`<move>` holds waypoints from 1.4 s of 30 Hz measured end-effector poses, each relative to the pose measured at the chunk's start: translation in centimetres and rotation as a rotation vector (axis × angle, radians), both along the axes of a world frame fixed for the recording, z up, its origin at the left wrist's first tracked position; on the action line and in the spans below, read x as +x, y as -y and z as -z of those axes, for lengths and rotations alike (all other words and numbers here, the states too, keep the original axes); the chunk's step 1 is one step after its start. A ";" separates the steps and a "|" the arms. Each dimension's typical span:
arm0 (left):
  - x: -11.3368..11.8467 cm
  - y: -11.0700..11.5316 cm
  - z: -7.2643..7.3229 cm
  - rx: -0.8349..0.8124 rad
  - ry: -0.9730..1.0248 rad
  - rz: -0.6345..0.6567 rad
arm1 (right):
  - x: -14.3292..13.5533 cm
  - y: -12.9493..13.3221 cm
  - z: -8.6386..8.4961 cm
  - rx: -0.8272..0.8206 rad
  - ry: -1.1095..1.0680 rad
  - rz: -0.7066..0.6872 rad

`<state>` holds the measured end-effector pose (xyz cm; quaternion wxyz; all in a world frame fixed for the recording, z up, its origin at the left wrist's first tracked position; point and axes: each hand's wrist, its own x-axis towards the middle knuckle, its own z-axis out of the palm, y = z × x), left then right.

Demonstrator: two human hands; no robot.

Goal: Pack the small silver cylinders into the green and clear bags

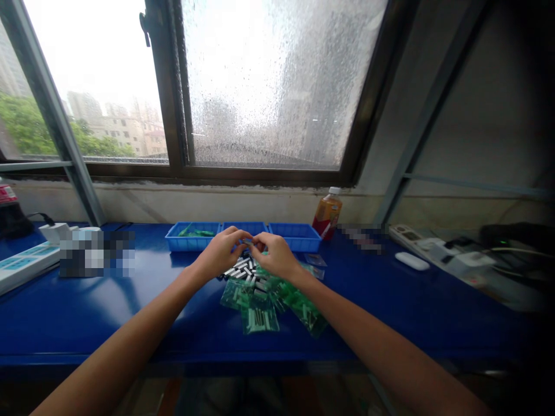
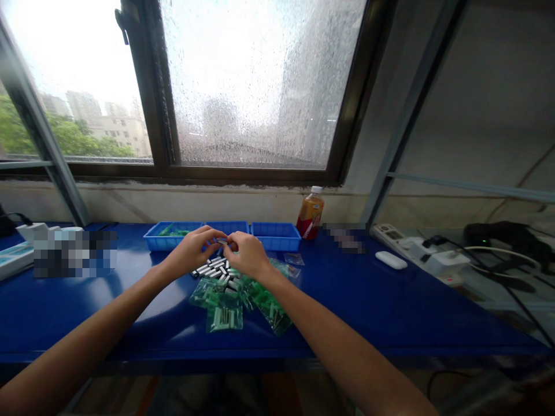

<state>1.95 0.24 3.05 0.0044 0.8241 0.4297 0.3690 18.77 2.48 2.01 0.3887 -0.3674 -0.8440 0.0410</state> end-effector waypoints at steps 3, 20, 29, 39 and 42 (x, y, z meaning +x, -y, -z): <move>-0.2 -0.2 0.1 -0.001 -0.042 0.041 | 0.0 0.0 -0.2 -0.037 -0.041 -0.025; 0.0 -0.1 -0.3 -0.064 -0.005 -0.013 | 0.6 0.2 -0.3 0.029 0.034 -0.016; -0.1 -0.2 0.1 -0.072 0.167 0.120 | 0.3 -0.3 -0.1 -0.051 -0.052 -0.040; 0.1 -0.6 0.7 -0.077 0.224 0.114 | 0.3 -0.1 0.1 0.001 0.025 -0.024; 0.1 -0.5 0.7 -0.027 0.169 0.093 | 0.2 -0.1 0.3 0.023 0.055 -0.007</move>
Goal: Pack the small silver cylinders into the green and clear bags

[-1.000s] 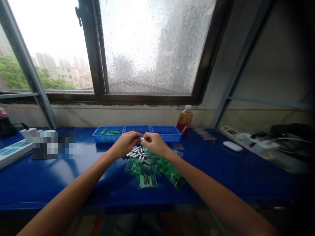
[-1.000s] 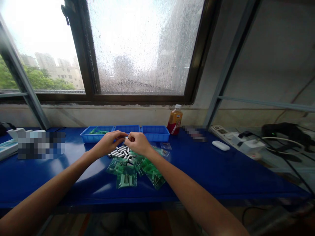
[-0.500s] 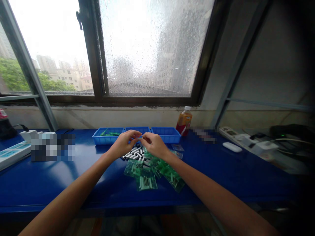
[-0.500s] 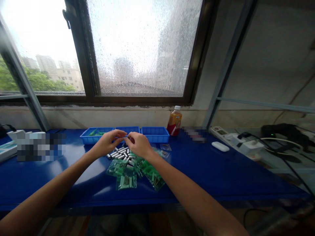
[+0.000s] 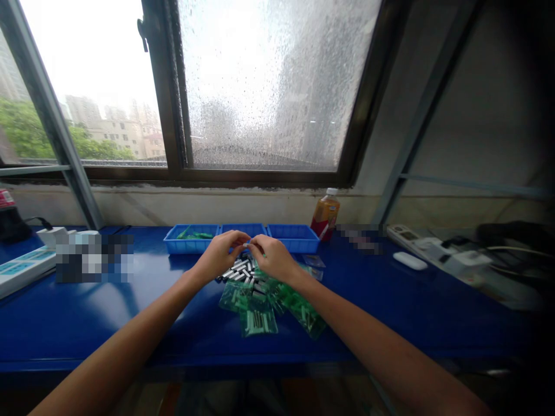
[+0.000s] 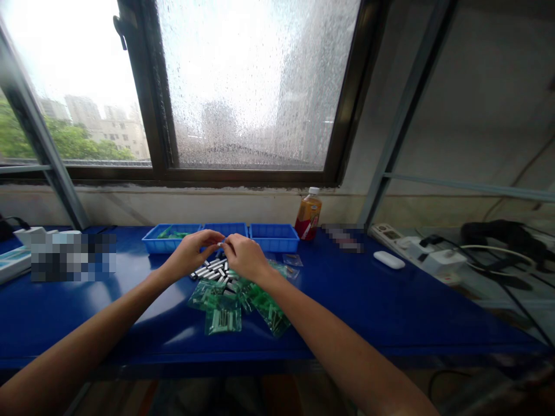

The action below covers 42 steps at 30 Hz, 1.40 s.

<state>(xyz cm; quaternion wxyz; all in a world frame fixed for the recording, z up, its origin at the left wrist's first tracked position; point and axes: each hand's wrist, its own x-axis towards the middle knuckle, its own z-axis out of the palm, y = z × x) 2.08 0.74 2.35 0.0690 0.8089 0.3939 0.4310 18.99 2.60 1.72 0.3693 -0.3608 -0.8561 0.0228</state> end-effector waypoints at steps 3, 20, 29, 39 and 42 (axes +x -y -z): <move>0.1 0.1 0.1 0.066 -0.078 -0.038 | -0.2 -0.1 0.2 0.011 0.041 0.020; 0.2 0.1 0.2 -0.011 0.073 -0.113 | -0.6 1.4 -0.7 0.086 0.350 0.200; 0.6 0.0 0.6 -0.140 0.139 -0.162 | -0.9 1.7 -0.9 0.100 0.398 0.220; 0.4 -0.3 0.9 0.130 -0.112 -0.156 | 0.0 0.3 -1.4 -0.060 0.082 0.074; 0.2 -0.3 0.8 0.128 -0.156 -0.175 | 0.1 0.4 -1.4 -0.035 0.023 0.053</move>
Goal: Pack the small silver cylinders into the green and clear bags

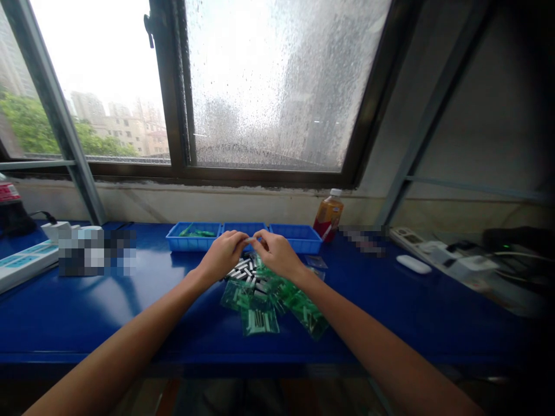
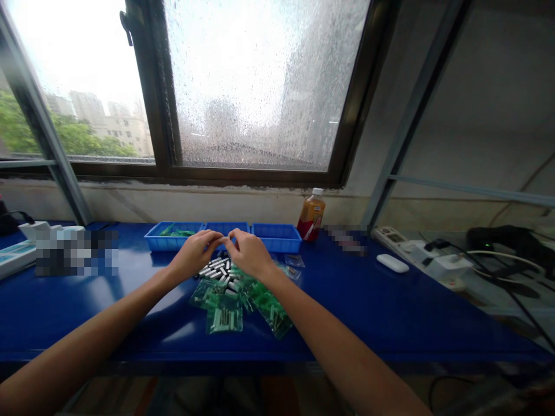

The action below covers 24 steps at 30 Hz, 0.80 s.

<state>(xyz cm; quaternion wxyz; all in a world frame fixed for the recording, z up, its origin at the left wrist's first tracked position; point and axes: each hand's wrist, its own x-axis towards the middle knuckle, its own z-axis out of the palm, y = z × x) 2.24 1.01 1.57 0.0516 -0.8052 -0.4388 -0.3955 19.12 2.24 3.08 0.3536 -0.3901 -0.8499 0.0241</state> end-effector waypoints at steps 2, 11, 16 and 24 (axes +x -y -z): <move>0.0 0.0 0.0 -0.015 -0.024 -0.005 | 0.1 0.0 0.1 0.023 -0.009 -0.003; -3.5 -0.9 -0.3 -0.351 -0.437 0.016 | 1.8 -3.4 1.3 0.081 0.038 0.244; -4.9 -1.2 -0.2 -0.373 -0.431 0.060 | 2.3 -4.2 1.6 0.092 0.126 0.337; -4.4 -1.7 -0.2 -0.327 -0.337 -0.051 | 1.7 -3.0 1.2 0.051 0.147 0.279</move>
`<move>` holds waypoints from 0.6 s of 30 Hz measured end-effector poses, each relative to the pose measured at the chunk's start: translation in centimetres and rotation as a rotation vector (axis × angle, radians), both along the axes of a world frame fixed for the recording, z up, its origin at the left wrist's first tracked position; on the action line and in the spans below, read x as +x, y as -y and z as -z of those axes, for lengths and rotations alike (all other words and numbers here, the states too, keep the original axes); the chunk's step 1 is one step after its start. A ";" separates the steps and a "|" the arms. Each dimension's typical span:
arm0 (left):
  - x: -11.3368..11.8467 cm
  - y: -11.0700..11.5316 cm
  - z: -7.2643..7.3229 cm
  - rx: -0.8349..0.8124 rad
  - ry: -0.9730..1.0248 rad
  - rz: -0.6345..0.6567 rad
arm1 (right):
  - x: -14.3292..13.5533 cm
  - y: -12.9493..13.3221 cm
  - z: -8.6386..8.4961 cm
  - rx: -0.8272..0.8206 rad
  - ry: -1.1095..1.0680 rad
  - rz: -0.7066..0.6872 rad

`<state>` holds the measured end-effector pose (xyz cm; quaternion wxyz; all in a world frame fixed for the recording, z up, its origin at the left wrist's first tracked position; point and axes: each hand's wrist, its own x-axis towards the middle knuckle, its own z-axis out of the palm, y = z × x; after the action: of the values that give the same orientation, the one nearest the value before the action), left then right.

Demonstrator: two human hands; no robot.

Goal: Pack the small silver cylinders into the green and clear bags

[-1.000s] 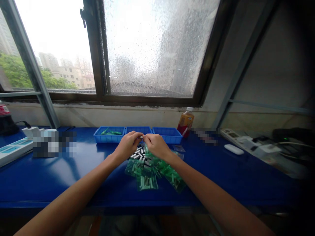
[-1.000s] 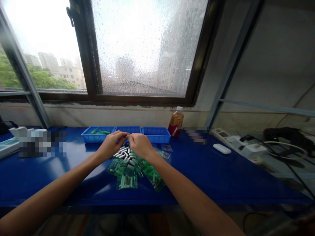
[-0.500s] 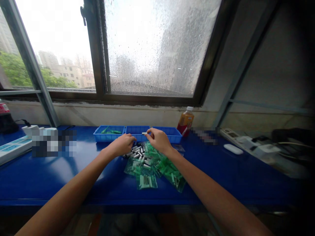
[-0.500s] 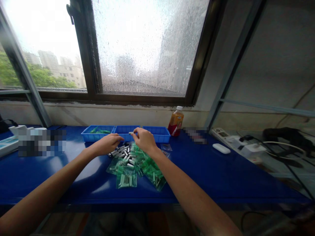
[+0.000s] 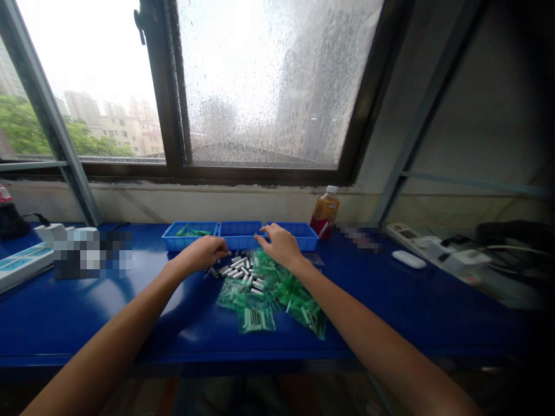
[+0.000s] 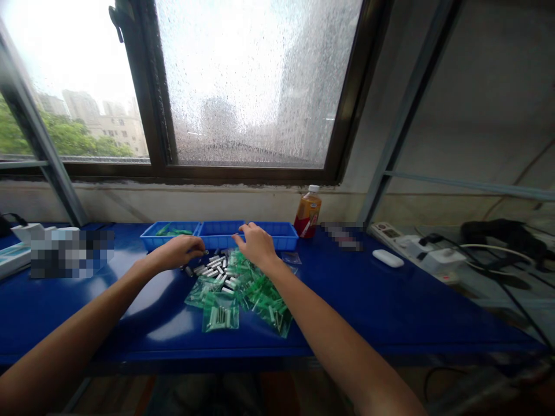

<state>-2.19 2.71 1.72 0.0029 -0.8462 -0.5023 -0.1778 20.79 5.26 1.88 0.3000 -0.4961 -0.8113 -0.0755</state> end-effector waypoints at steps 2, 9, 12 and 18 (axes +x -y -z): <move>0.3 0.2 -0.6 0.024 0.087 -0.003 | -0.3 0.8 -0.2 0.002 -0.005 -0.076; 2.3 1.3 -1.1 0.013 0.318 0.135 | -2.5 3.7 -0.3 -0.008 -0.015 -0.310; 2.8 1.2 -0.5 -0.010 0.417 0.117 | -2.7 3.6 0.1 -0.034 -0.046 -0.278; 3.4 1.3 -0.2 0.100 0.414 0.156 | -2.7 3.2 0.5 -0.082 -0.075 -0.232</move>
<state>1.18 1.39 1.89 -0.0721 -0.8266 -0.4160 -0.3721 18.13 2.10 1.39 0.3163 -0.4135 -0.8537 0.0117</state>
